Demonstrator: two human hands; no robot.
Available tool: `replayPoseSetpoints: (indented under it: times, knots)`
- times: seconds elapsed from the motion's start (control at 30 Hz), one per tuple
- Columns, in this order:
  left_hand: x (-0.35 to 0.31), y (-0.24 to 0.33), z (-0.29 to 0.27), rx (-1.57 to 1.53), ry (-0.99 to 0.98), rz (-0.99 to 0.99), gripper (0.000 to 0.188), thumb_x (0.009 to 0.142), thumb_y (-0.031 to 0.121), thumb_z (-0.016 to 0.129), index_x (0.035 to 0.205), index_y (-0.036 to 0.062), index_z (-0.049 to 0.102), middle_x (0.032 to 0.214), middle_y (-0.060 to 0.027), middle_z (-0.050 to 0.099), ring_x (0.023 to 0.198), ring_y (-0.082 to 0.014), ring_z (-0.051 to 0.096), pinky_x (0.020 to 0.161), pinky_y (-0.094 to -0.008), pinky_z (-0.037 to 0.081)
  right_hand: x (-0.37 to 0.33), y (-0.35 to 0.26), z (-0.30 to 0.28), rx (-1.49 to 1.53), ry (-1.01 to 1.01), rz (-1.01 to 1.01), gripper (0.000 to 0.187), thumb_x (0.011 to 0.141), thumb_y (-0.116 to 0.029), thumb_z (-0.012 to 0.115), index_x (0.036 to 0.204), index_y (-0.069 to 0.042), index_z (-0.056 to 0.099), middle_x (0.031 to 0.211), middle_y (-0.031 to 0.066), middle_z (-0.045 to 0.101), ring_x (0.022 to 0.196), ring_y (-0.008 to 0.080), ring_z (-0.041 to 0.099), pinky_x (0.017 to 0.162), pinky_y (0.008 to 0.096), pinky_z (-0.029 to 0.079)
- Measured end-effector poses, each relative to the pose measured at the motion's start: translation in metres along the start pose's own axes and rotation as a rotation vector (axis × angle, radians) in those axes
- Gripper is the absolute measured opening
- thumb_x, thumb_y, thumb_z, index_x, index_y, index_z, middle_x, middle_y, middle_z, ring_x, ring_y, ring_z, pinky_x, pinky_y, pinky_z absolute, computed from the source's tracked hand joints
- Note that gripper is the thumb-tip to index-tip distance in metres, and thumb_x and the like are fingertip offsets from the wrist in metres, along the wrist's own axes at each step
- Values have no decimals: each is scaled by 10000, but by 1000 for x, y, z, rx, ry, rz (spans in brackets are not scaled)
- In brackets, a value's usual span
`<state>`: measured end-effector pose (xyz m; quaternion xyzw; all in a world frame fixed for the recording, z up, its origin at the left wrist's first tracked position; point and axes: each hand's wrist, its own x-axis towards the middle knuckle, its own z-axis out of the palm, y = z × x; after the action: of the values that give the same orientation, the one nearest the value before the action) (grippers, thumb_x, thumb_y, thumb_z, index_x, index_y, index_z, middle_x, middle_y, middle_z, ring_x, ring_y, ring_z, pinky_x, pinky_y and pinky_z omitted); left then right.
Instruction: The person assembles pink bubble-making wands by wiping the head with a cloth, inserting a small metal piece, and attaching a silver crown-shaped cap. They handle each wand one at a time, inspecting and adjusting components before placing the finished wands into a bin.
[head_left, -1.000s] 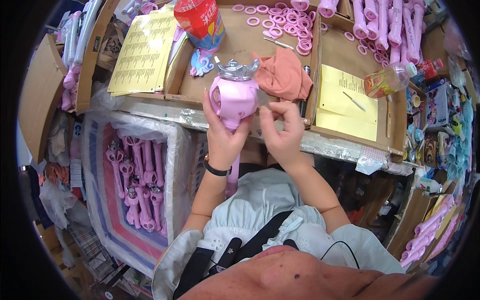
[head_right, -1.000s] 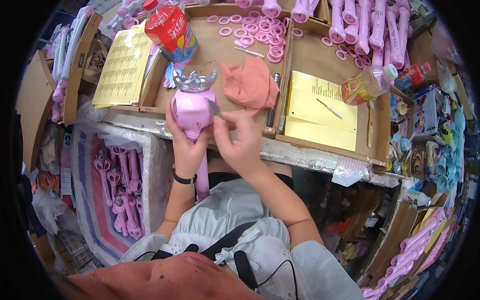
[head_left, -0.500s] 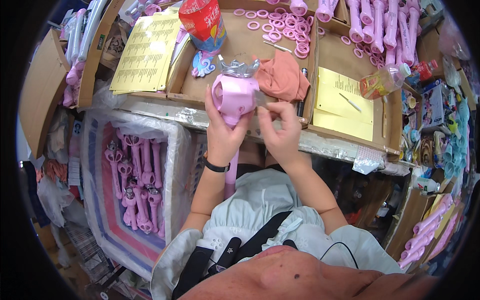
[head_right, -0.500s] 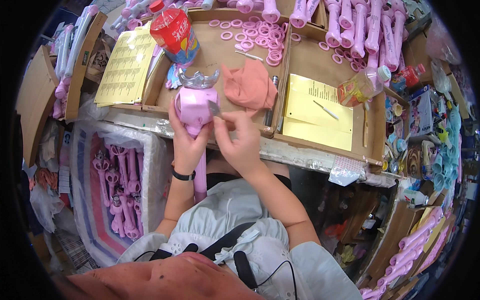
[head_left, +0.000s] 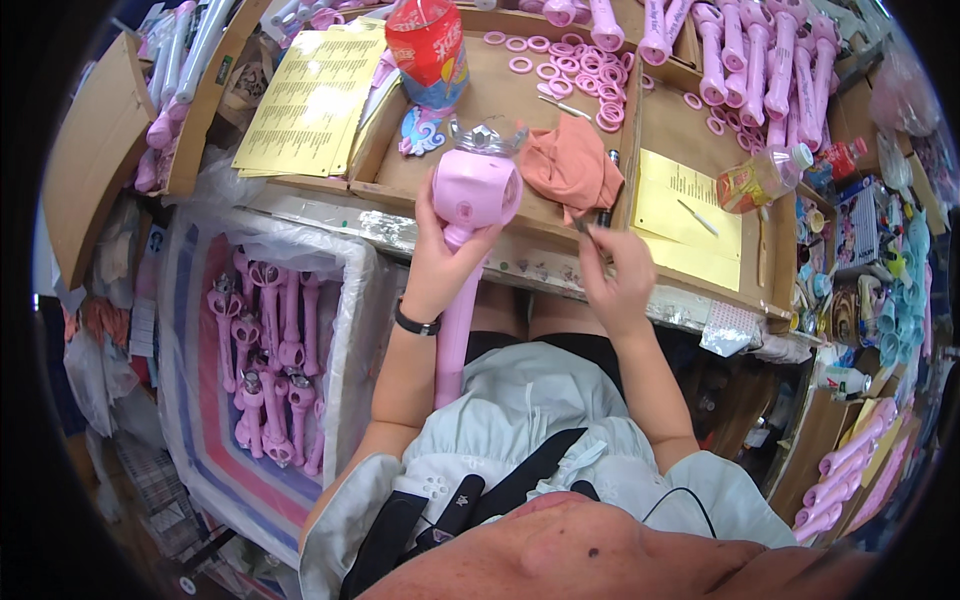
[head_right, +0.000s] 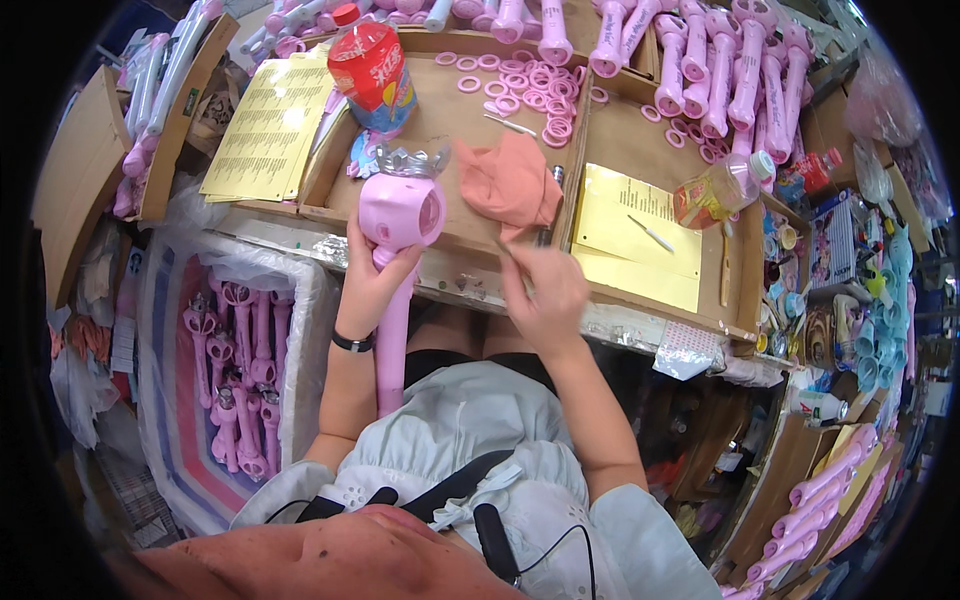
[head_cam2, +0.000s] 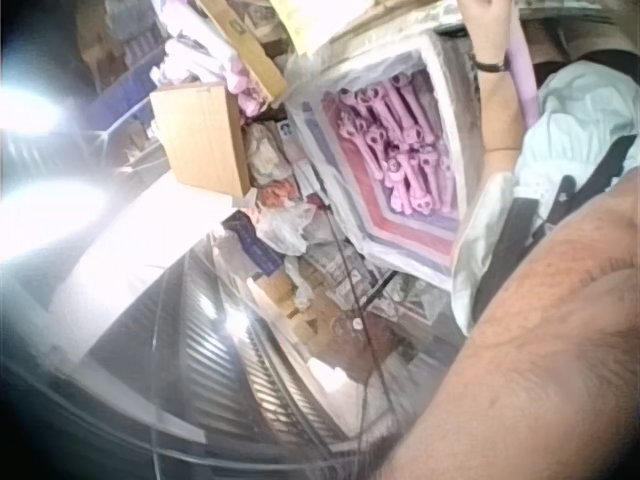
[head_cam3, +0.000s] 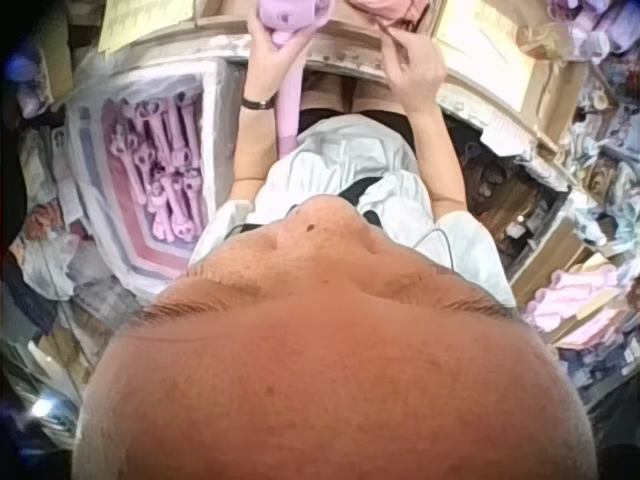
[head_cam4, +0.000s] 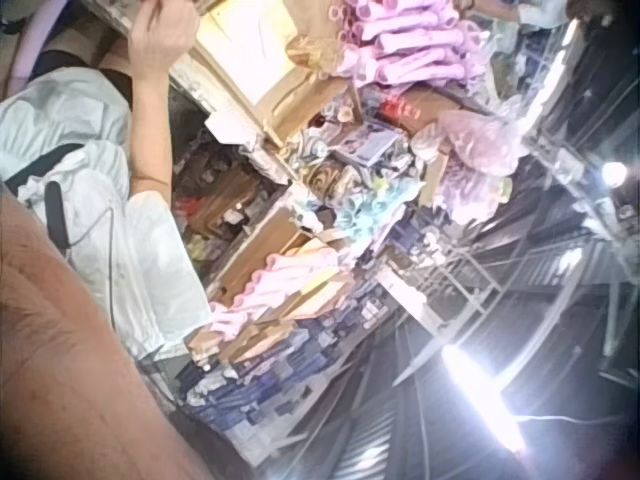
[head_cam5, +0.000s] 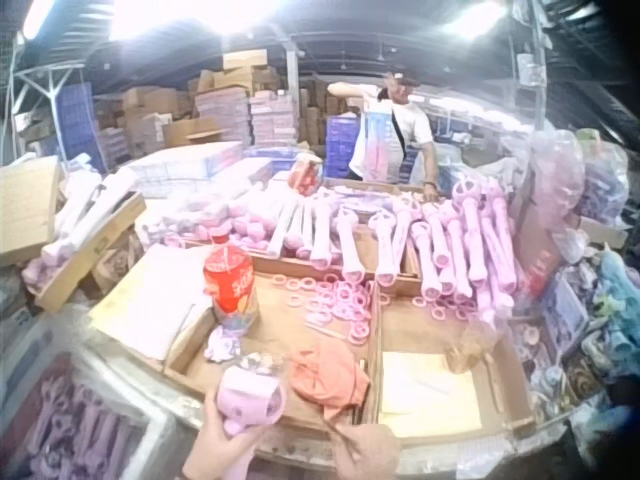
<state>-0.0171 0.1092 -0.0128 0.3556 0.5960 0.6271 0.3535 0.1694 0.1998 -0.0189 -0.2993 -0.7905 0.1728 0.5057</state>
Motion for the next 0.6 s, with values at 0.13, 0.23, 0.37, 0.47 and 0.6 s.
replayPoseSetpoints:
  times: [0.13,0.23,0.37,0.47,0.6]
  knots:
    - [-21,13,-9,-213,-80,-144,823,790,53,676,1419,106,148,1068,-94,497,686,-110,563,526,-246,495,-32,18,-31,-393,-124,-212,155,689,-54,701,826,-106,650,741,34,553,687,209,544,616,331,401]
    - [-34,18,-8,-224,-123,-156,823,788,48,675,1417,105,148,1052,-90,502,660,-110,561,509,-244,491,-51,30,-31,-530,-210,-142,145,703,-94,704,837,-119,653,749,36,537,698,204,529,617,320,393]
    - [-44,22,-9,-180,-184,-153,884,770,79,704,1434,59,120,1277,-121,398,1090,-180,473,885,-308,423,-62,30,-25,-499,-285,-82,164,737,-118,697,895,-95,663,756,45,549,699,227,538,630,337,417]
    - [-50,21,-6,-189,-198,-94,914,763,96,717,1439,40,104,1362,-131,332,1240,-200,362,1011,-329,321,-54,15,-25,-333,-252,0,186,770,-126,680,946,-69,662,801,75,579,736,258,562,682,361,449]
    - [-52,15,4,-135,-222,-39,912,770,103,704,1442,34,92,1400,-147,301,1277,-222,341,1047,-345,291,-25,-26,-18,25,-131,-128,385,853,-205,621,1174,-5,550,1173,174,555,1063,337,550,888,405,446]
